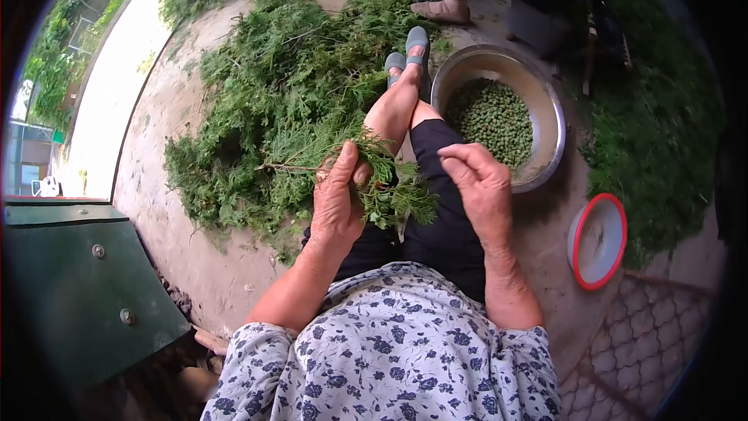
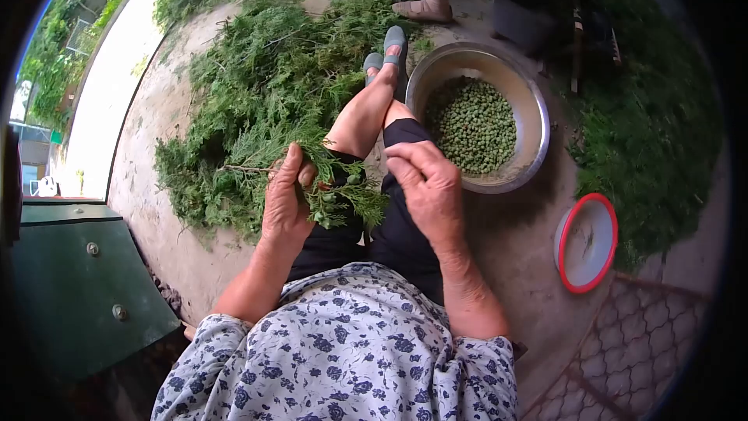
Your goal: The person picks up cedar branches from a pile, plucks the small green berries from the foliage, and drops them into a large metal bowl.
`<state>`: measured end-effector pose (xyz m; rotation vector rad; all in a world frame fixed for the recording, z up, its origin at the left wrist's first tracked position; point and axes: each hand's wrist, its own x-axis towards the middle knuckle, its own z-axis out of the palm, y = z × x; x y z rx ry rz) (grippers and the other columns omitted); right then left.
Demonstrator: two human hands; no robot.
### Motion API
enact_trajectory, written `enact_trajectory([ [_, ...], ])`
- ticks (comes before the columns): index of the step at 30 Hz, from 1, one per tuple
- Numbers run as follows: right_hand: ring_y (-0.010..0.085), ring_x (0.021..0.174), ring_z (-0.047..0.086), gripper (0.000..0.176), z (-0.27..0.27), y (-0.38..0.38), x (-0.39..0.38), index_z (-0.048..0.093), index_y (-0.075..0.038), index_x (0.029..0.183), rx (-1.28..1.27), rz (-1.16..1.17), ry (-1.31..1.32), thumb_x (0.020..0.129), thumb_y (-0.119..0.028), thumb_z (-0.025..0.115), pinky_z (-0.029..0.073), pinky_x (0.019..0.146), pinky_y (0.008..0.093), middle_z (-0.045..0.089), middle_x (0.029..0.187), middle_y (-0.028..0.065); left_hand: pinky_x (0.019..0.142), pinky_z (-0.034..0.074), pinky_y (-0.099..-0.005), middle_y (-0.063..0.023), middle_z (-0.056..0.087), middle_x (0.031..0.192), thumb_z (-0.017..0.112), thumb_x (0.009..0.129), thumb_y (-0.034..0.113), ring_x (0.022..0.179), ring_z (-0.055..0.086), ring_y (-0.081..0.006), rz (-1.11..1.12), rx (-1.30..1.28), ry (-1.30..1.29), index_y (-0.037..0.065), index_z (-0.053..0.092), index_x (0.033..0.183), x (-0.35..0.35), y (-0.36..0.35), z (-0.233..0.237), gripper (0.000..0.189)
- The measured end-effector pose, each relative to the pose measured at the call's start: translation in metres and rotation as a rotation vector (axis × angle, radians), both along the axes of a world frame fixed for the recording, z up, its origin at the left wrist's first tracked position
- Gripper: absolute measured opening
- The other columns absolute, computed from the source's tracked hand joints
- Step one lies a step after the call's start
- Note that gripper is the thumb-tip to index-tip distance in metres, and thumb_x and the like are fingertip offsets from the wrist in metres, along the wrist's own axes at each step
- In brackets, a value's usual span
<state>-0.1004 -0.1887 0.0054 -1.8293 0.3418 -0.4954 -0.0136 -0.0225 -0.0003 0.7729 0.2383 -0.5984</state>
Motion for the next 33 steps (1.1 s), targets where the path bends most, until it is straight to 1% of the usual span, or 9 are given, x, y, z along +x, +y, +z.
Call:
enact_trajectory([
  [4,0.0271,0.079,0.062,0.019,-0.012,0.041,0.008,0.065,-0.004,0.094,-0.017,0.205,-0.043,0.076,-0.009,0.066,0.048,0.072,0.0325,0.062,0.086,0.0128,0.049,0.042,-0.0247,0.0037,0.044,0.059,0.057,0.089,0.028,0.052,0.045,-0.0089,0.02,0.16,-0.048,0.014,0.047,0.072,0.0,0.005,-0.005,0.024],
  [9,0.019,0.081,0.061,0.019,-0.022,0.047,0.009,0.063,-0.002,0.094,0.035,0.234,0.104,0.078,-0.012,0.066,0.047,0.074,0.0282,0.061,0.086,0.0096,0.046,0.037,-0.0246,0.0035,0.044,0.058,0.055,0.09,0.029,0.05,0.042,-0.0088,0.006,0.228,-0.056,0.014,0.047,0.073,0.001,0.013,-0.006,0.024],
  [11,0.0122,0.081,0.06,0.019,-0.027,0.045,0.009,0.063,0.0,0.094,0.346,0.26,0.185,0.079,-0.012,0.066,0.046,0.074,0.0252,0.06,0.085,0.0053,0.047,0.033,-0.0239,0.0041,0.043,0.057,0.056,0.09,0.029,0.05,0.039,-0.0083,0.005,0.275,-0.113,0.015,0.047,0.073,0.0,0.013,-0.006,0.023],
  [13,0.0075,0.081,0.057,0.018,-0.032,0.045,0.008,0.063,0.0,0.093,0.338,0.255,0.175,0.079,-0.011,0.066,0.046,0.073,0.0231,0.06,0.082,0.001,0.047,0.032,-0.0214,0.0032,0.045,0.059,0.057,0.089,0.022,0.051,0.04,-0.0071,0.015,0.196,-0.073,0.013,0.048,0.074,-0.003,0.015,-0.002,0.02],
  [15,0.0075,0.07,0.055,0.014,-0.033,0.05,0.007,0.064,-0.001,0.088,0.494,0.194,0.115,0.078,-0.01,0.067,0.045,0.065,0.0236,0.062,0.075,0.0018,0.048,0.032,-0.0223,0.0034,0.045,0.06,0.058,0.089,0.022,0.052,0.039,-0.0072,0.033,0.238,-0.146,0.013,0.048,0.075,-0.004,0.017,0.002,0.02],
  [19,0.003,0.069,0.05,0.009,-0.037,0.067,0.009,0.064,0.0,0.086,0.805,-0.05,-0.011,0.081,-0.008,0.064,0.042,0.063,0.0196,0.061,0.073,-0.0008,0.051,0.031,-0.0226,0.006,0.044,0.061,0.058,0.089,0.028,0.056,0.039,-0.0065,0.08,0.25,-0.147,0.017,0.05,0.077,-0.008,0.013,0.001,0.017],
  [25,0.0084,0.072,0.057,0.008,-0.034,0.028,0.019,0.059,-0.001,0.088,0.852,-0.363,-0.175,0.085,-0.008,0.059,0.045,0.064,0.0205,0.061,0.078,0.002,0.054,0.033,-0.023,0.0036,0.043,0.062,0.057,0.089,0.027,0.056,0.038,-0.0081,0.144,0.23,-0.182,0.014,0.047,0.075,0.0,0.025,0.001,0.022],
  [28,0.0078,0.068,0.056,0.007,-0.009,0.027,0.013,0.058,-0.002,0.087,1.087,-0.16,-0.152,0.086,-0.009,0.058,0.044,0.057,0.0195,0.057,0.072,0.0011,0.053,0.034,-0.0234,0.0037,0.044,0.062,0.057,0.089,0.029,0.056,0.039,-0.0088,0.196,0.119,-0.116,0.015,0.048,0.075,0.005,0.03,-0.003,0.022],
  [33,0.0052,0.049,0.05,0.012,-0.005,0.063,0.003,0.06,0.0,0.092,0.967,0.126,0.075,0.085,-0.01,0.061,0.034,0.038,0.0166,0.059,0.069,0.0029,0.056,0.034,-0.0239,0.0037,0.047,0.064,0.057,0.088,0.031,0.06,0.041,-0.0084,0.246,0.11,-0.089,0.015,0.049,0.076,0.006,0.025,-0.006,0.022],
])
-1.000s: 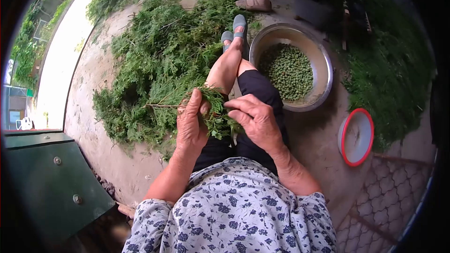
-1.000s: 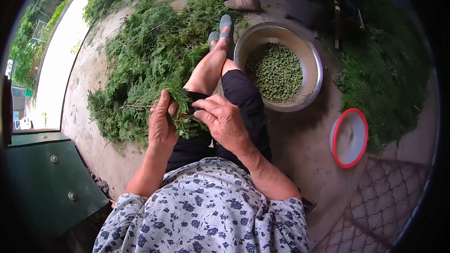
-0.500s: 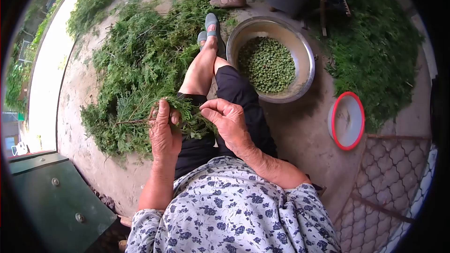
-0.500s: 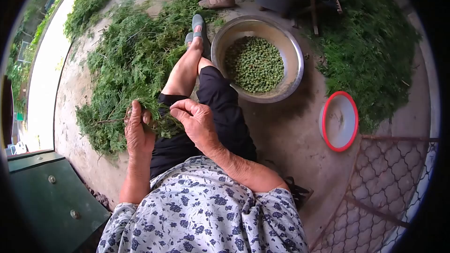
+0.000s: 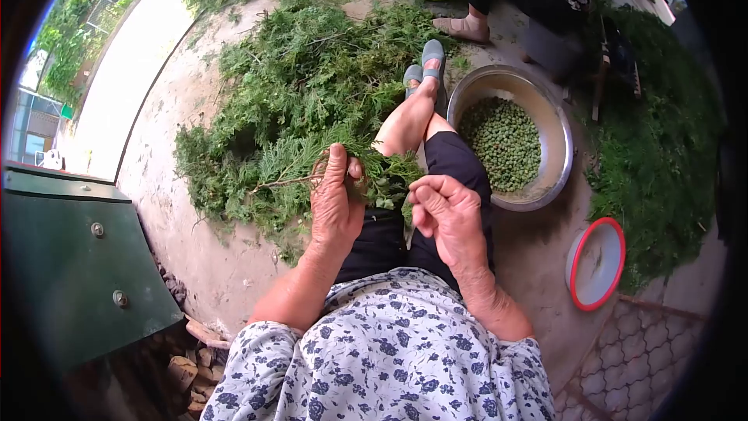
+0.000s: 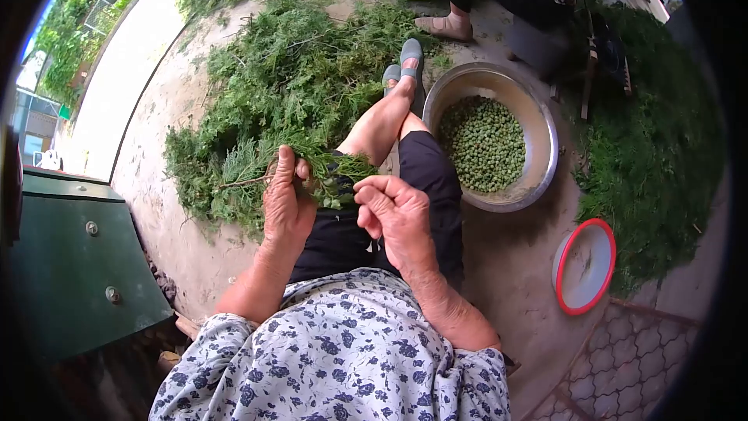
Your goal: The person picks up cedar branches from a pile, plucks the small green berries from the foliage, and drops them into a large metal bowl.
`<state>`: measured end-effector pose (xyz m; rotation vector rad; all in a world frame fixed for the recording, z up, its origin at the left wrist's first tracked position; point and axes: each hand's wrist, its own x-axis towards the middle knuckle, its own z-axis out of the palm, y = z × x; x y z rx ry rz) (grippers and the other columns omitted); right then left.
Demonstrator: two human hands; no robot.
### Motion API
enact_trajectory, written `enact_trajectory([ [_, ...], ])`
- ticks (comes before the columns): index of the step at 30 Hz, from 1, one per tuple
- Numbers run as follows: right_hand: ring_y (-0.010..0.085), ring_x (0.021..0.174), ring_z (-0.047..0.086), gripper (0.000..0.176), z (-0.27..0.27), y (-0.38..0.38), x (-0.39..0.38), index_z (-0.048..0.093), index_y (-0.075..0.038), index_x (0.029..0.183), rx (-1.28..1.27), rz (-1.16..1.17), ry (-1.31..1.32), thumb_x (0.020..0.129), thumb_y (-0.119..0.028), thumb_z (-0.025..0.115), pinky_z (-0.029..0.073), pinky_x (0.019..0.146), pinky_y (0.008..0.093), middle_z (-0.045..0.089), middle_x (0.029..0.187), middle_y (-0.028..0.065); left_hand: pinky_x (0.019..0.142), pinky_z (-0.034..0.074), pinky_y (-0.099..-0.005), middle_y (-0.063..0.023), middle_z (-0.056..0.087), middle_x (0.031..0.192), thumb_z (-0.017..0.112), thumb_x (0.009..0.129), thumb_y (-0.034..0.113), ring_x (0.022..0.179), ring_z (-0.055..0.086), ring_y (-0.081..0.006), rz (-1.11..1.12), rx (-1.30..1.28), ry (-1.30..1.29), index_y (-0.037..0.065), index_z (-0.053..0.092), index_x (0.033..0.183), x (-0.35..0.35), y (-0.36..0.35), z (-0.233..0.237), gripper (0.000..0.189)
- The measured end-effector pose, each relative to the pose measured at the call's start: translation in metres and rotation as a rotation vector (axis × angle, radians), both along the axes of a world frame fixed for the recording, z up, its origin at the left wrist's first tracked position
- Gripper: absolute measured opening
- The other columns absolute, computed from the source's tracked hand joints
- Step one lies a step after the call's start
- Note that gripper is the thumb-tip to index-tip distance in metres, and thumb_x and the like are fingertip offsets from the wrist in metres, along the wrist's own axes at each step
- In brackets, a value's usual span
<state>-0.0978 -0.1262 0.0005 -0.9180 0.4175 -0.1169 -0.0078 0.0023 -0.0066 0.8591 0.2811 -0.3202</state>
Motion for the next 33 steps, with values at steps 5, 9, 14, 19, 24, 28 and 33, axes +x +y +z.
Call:
enact_trajectory([
  [5,0.0066,0.059,0.055,0.018,-0.008,0.02,0.007,0.061,0.001,0.09,-0.5,0.012,0.02,0.084,-0.015,0.063,0.043,0.05,0.0211,0.061,0.07,0.0032,0.058,0.034,-0.0235,0.0029,0.048,0.065,0.059,0.087,0.03,0.061,0.042,-0.009,0.016,0.033,-0.061,0.014,0.05,0.076,-0.002,-0.002,0.005,0.022],
  [9,0.0094,0.067,0.055,0.024,-0.016,0.017,0.019,0.062,0.002,0.092,-0.628,0.021,0.001,0.082,-0.02,0.065,0.045,0.063,0.0256,0.063,0.074,0.0076,0.058,0.035,-0.0242,0.0014,0.049,0.064,0.06,0.087,0.028,0.061,0.043,-0.0099,-0.018,0.006,-0.106,0.012,0.05,0.074,-0.003,-0.004,0.004,0.023],
  [14,0.0093,0.068,0.054,0.023,-0.017,0.016,0.018,0.062,0.002,0.09,-0.555,0.087,0.049,0.082,-0.019,0.065,0.044,0.064,0.0257,0.063,0.071,0.0075,0.069,0.043,-0.0251,-0.0002,0.057,0.078,0.061,0.086,0.016,0.071,0.052,-0.0112,-0.027,-0.03,-0.051,0.008,0.057,0.092,-0.009,-0.005,0.007,0.011],
  [19,0.013,0.068,0.058,0.017,-0.003,0.012,0.021,0.062,0.001,0.09,-0.815,-0.054,-0.067,0.079,-0.01,0.067,0.046,0.064,0.0264,0.063,0.078,0.0087,0.073,0.046,-0.0242,-0.0029,0.061,0.092,0.068,0.077,0.006,0.083,0.057,-0.0116,-0.228,0.047,-0.07,0.002,0.057,0.103,-0.012,-0.002,0.002,0.028],
  [24,0.0166,0.066,0.06,0.015,0.005,0.01,0.026,0.061,0.001,0.088,-0.917,-0.059,-0.123,0.077,-0.007,0.067,0.047,0.06,0.0278,0.062,0.075,0.01,0.068,0.043,-0.0198,-0.0019,0.06,0.087,0.07,0.075,0.008,0.077,0.054,-0.0073,-0.303,0.157,-0.012,0.001,0.057,0.103,-0.009,0.001,0.002,0.031],
  [28,0.0127,0.058,0.055,0.01,-0.004,0.008,0.028,0.06,-0.001,0.086,-0.98,-0.062,-0.218,0.08,-0.007,0.065,0.043,0.053,0.0248,0.06,0.07,0.0059,0.07,0.045,-0.0215,-0.0036,0.06,0.087,0.069,0.076,0.004,0.078,0.056,-0.01,-0.321,0.164,-0.063,0.0,0.057,0.101,-0.008,0.003,0.001,0.028],
  [33,0.0058,0.055,0.049,0.01,-0.004,-0.004,0.028,0.055,-0.002,0.092,0.123,0.068,-0.077,0.087,-0.011,0.058,0.037,0.046,0.0183,0.056,0.073,0.0005,0.074,0.047,-0.0246,-0.0046,0.059,0.089,0.066,0.077,0.0,0.081,0.058,-0.0137,-0.207,0.065,-0.047,0.003,0.053,0.102,-0.008,0.002,-0.004,0.029],
])
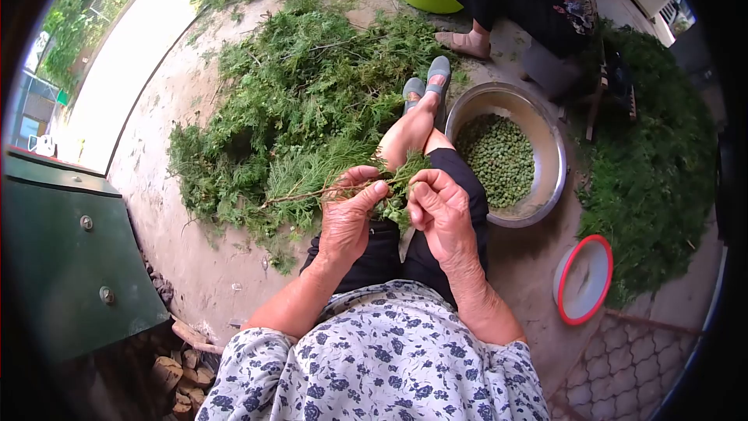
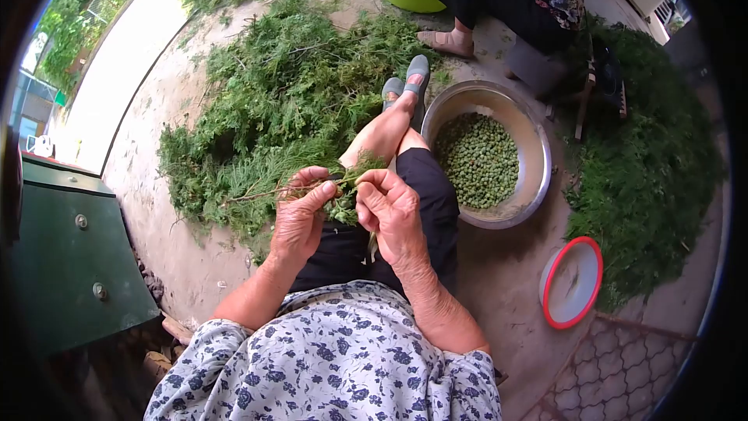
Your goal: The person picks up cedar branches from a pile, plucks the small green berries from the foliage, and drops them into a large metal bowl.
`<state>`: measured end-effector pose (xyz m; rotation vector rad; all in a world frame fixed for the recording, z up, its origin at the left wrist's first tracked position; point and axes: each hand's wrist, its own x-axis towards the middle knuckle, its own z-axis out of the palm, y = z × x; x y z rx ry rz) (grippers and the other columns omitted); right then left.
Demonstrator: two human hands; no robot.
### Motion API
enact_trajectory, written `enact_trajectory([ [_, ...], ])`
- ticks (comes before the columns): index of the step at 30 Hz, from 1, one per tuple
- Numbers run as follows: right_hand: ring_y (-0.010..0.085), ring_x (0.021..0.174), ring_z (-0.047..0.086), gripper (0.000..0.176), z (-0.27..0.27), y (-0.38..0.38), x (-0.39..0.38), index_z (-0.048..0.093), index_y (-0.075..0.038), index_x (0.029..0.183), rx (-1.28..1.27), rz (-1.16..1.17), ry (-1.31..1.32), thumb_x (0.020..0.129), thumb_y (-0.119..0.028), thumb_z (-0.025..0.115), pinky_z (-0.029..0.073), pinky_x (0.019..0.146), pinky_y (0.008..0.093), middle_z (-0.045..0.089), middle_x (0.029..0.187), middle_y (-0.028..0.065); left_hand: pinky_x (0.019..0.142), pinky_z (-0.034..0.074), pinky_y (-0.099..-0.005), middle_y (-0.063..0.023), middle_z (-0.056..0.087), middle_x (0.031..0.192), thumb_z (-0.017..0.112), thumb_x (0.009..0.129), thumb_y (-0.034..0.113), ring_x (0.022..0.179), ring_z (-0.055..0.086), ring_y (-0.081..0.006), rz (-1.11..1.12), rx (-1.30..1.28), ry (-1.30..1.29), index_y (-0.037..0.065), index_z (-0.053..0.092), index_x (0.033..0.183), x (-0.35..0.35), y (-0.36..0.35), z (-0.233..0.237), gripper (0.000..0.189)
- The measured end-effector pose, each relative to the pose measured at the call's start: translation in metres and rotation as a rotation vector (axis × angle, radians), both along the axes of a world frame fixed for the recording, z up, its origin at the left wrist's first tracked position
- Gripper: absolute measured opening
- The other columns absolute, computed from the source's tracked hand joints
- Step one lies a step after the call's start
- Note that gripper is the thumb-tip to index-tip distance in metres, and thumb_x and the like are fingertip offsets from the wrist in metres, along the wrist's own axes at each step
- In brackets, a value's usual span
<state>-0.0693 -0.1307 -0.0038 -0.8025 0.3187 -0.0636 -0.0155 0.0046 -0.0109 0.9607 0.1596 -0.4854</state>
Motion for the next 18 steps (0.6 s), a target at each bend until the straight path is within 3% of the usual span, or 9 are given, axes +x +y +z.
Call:
enact_trajectory([
  [3,0.0105,0.062,0.055,0.011,0.007,-0.007,-0.007,0.051,-0.002,0.095,0.101,-0.038,-0.021,0.085,-0.007,0.055,0.041,0.051,0.0228,0.058,0.086,0.007,0.074,0.047,-0.0257,-0.005,0.058,0.088,0.064,0.079,0.0,0.081,0.059,-0.0151,0.106,-0.037,0.0,0.004,0.051,0.104,0.001,0.002,-0.003,0.029],
  [6,0.0091,0.062,0.054,0.014,0.001,-0.005,-0.014,0.053,-0.002,0.093,0.132,-0.04,-0.038,0.082,-0.005,0.061,0.041,0.051,0.0226,0.057,0.084,0.0058,0.077,0.047,-0.0264,-0.0055,0.058,0.088,0.063,0.08,0.0,0.083,0.059,-0.0151,0.192,-0.007,-0.078,0.003,0.051,0.104,0.003,0.001,-0.004,0.027],
  [9,0.0059,0.063,0.047,0.023,0.0,0.008,-0.018,0.059,-0.002,0.091,-0.353,-0.028,0.074,0.072,-0.005,0.073,0.041,0.057,0.0214,0.051,0.075,-0.001,0.077,0.047,-0.0267,-0.0055,0.058,0.088,0.063,0.08,0.0,0.083,0.059,-0.0148,0.184,-0.004,-0.078,0.003,0.051,0.103,0.003,0.002,-0.004,0.027],
  [11,0.0074,0.066,0.048,0.024,-0.007,0.017,-0.012,0.061,-0.003,0.092,-0.784,-0.096,-0.094,0.072,-0.006,0.073,0.042,0.061,0.0223,0.05,0.073,-0.001,0.076,0.047,-0.0258,-0.0051,0.057,0.09,0.064,0.078,0.0,0.083,0.058,-0.0135,0.171,-0.002,-0.061,0.002,0.051,0.103,0.001,0.002,-0.005,0.028],
  [12,0.009,0.069,0.05,0.022,-0.002,0.017,-0.01,0.063,-0.003,0.09,-0.874,-0.079,-0.098,0.07,-0.004,0.073,0.042,0.063,0.0237,0.051,0.074,0.0007,0.076,0.046,-0.0249,-0.0047,0.056,0.091,0.066,0.077,-0.001,0.083,0.057,-0.0121,0.158,-0.002,-0.044,0.001,0.052,0.102,0.0,0.003,-0.005,0.029],
  [18,0.0097,0.07,0.053,0.014,-0.007,0.024,-0.009,0.063,-0.002,0.081,-0.831,-0.204,-0.136,0.07,0.001,0.071,0.044,0.06,0.0228,0.054,0.076,0.0028,0.072,0.047,-0.0235,-0.005,0.058,0.088,0.067,0.075,-0.003,0.079,0.058,-0.0118,0.149,0.011,0.009,0.001,0.053,0.1,-0.003,0.002,-0.001,0.029],
])
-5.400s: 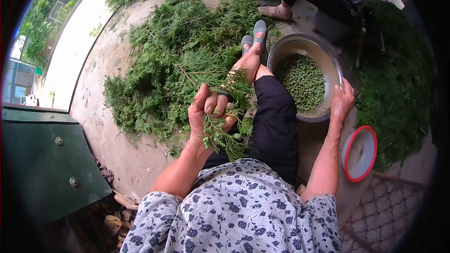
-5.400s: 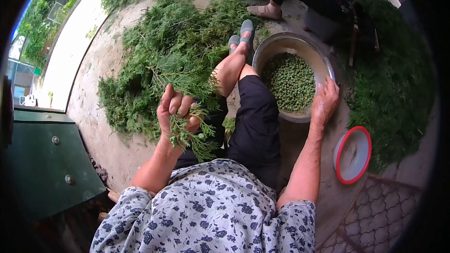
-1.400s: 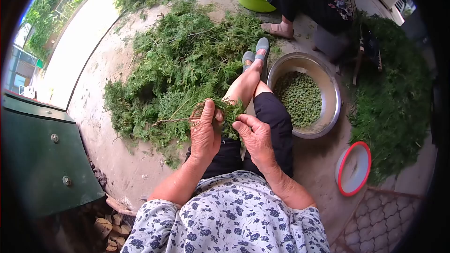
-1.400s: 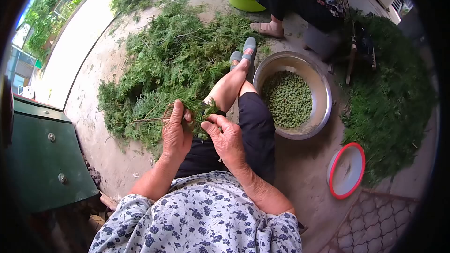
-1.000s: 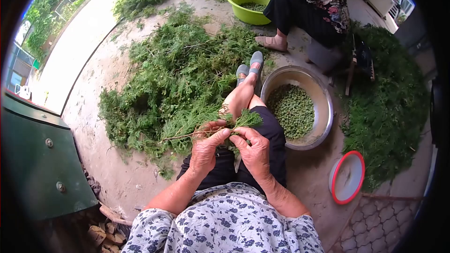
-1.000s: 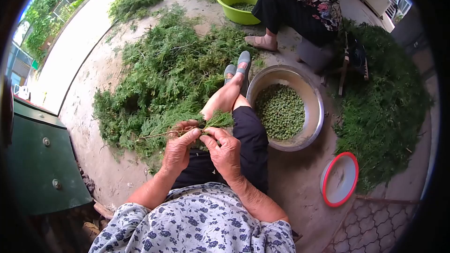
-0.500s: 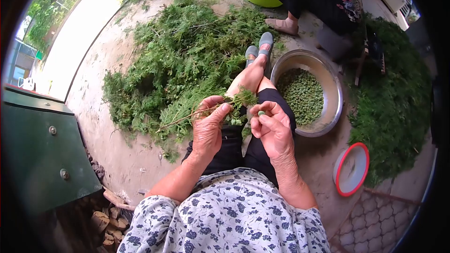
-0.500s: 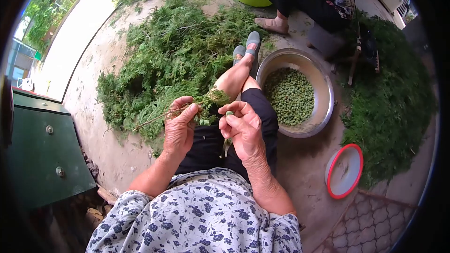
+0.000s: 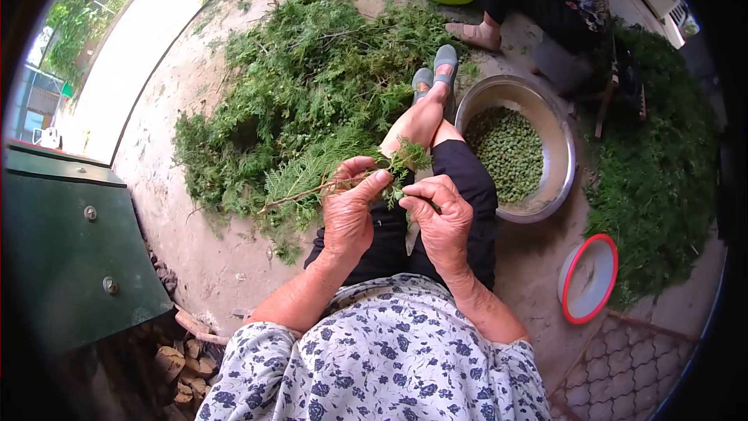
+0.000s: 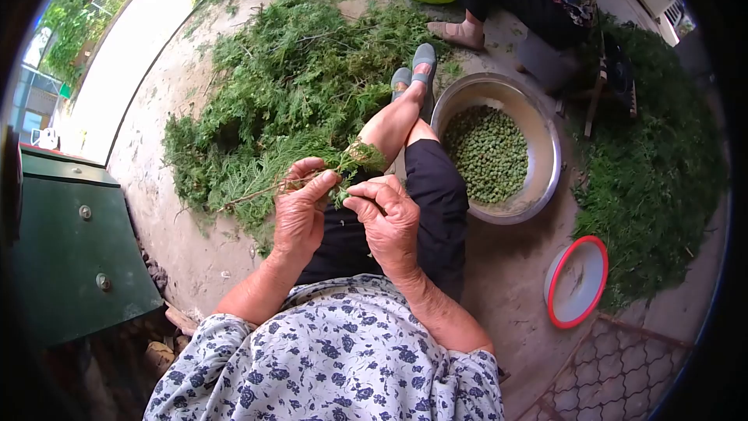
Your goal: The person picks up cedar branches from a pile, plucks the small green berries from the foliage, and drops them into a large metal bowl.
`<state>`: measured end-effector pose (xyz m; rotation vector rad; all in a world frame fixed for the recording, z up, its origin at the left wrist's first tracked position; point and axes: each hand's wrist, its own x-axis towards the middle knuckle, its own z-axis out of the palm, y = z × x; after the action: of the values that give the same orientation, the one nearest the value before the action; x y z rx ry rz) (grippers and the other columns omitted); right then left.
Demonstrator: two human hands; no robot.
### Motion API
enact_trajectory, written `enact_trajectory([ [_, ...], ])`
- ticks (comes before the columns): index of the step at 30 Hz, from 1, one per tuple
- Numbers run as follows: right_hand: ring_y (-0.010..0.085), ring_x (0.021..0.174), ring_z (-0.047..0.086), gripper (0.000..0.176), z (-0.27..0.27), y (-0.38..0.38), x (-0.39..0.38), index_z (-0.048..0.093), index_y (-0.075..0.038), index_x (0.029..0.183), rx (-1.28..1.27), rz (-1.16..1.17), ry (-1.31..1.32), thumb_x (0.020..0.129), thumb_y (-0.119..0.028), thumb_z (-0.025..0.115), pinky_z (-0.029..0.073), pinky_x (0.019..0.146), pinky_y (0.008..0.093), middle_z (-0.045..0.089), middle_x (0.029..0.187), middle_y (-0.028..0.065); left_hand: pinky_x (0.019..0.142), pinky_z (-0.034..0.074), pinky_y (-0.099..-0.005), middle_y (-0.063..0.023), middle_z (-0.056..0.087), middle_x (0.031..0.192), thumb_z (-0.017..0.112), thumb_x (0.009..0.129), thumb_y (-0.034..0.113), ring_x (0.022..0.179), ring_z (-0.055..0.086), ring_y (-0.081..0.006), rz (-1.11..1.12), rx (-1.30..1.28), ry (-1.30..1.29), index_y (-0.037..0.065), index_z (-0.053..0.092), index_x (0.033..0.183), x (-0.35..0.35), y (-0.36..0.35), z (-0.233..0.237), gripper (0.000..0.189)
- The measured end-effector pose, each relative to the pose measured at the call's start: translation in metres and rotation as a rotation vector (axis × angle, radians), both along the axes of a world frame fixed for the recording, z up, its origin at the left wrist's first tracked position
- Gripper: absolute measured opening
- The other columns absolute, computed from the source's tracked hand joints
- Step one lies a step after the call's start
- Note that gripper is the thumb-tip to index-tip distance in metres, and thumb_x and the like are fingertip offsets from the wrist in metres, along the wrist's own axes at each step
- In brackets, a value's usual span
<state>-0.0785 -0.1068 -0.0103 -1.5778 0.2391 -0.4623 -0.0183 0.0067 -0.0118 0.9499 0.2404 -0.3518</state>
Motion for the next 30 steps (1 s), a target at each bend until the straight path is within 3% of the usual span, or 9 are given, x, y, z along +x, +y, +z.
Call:
enact_trajectory([
  [5,0.0063,0.061,0.052,0.011,0.003,0.006,-0.008,0.061,-0.001,0.079,0.036,-0.086,-0.087,0.073,0.003,0.069,0.041,0.048,0.0171,0.055,0.079,0.0021,0.07,0.047,-0.0231,-0.0054,0.06,0.084,0.066,0.075,-0.004,0.075,0.059,-0.0121,-0.001,-0.025,0.014,0.001,0.053,0.097,-0.005,-0.011,0.01,0.026],
  [8,0.0053,0.055,0.05,0.012,0.006,0.005,-0.014,0.06,0.0,0.08,0.435,-0.059,0.03,0.074,-0.001,0.07,0.038,0.044,0.0171,0.055,0.08,0.0018,0.07,0.047,-0.0229,-0.0046,0.06,0.084,0.068,0.075,-0.003,0.076,0.058,-0.0118,-0.024,-0.002,0.007,0.001,0.054,0.097,-0.007,-0.015,0.01,0.026],
  [11,0.0054,0.054,0.05,0.012,0.008,0.006,-0.019,0.06,-0.001,0.08,0.492,-0.089,-0.024,0.074,-0.004,0.071,0.038,0.044,0.0173,0.054,0.08,0.002,0.069,0.047,-0.0244,-0.0051,0.059,0.084,0.066,0.076,-0.003,0.078,0.06,-0.0143,-0.012,0.008,0.016,0.003,0.052,0.098,-0.009,-0.017,0.008,0.027],
  [13,0.0061,0.058,0.052,0.013,0.015,-0.003,-0.027,0.06,-0.002,0.081,-0.122,-0.092,-0.219,0.074,-0.005,0.071,0.042,0.05,0.0187,0.054,0.08,0.0027,0.072,0.046,-0.0242,-0.0044,0.058,0.085,0.065,0.077,-0.002,0.079,0.059,-0.0139,0.058,0.056,0.011,0.004,0.052,0.098,0.005,-0.01,-0.002,0.026],
  [15,0.009,0.063,0.055,0.01,0.024,-0.008,-0.027,0.059,-0.001,0.083,0.04,0.0,-0.103,0.078,-0.004,0.067,0.045,0.054,0.0207,0.057,0.086,0.0055,0.074,0.046,-0.0245,-0.004,0.058,0.087,0.064,0.078,-0.002,0.081,0.058,-0.0136,0.04,0.102,0.023,0.005,0.052,0.098,0.007,-0.006,-0.002,0.025],
  [18,0.0123,0.065,0.058,0.008,0.013,-0.005,-0.017,0.055,0.002,0.092,0.79,0.122,0.003,0.086,-0.002,0.056,0.047,0.059,0.0232,0.059,0.098,0.0131,0.076,0.046,-0.0258,-0.0036,0.056,0.09,0.063,0.08,-0.001,0.085,0.057,-0.0132,0.068,0.003,-0.07,0.005,0.051,0.099,0.003,-0.008,0.0,0.024],
  [19,0.0105,0.062,0.055,0.01,0.012,-0.002,-0.018,0.054,0.002,0.093,0.904,0.103,0.076,0.085,-0.003,0.057,0.046,0.057,0.0226,0.06,0.088,0.0112,0.076,0.046,-0.0258,-0.0036,0.056,0.09,0.063,0.08,-0.001,0.085,0.057,-0.0132,0.068,0.004,-0.071,0.005,0.051,0.099,0.003,-0.008,0.001,0.024],
  [24,0.0046,0.051,0.047,0.016,0.0,0.005,-0.019,0.056,0.0,0.087,0.875,0.13,0.273,0.083,-0.013,0.065,0.035,0.043,0.0181,0.053,0.064,-0.0003,0.078,0.046,-0.0254,-0.004,0.056,0.09,0.063,0.079,-0.001,0.085,0.057,-0.0134,0.039,0.0,-0.094,0.004,0.051,0.098,-0.002,-0.007,-0.001,0.024],
  [30,0.0032,0.049,0.045,0.018,-0.002,0.011,-0.009,0.058,-0.001,0.081,0.811,0.055,0.297,0.079,-0.015,0.07,0.032,0.039,0.0163,0.052,0.063,-0.0025,0.073,0.046,-0.0235,-0.0036,0.058,0.087,0.064,0.078,-0.002,0.078,0.057,-0.0109,0.009,-0.003,-0.073,0.002,0.051,0.099,-0.007,-0.01,0.005,0.025],
])
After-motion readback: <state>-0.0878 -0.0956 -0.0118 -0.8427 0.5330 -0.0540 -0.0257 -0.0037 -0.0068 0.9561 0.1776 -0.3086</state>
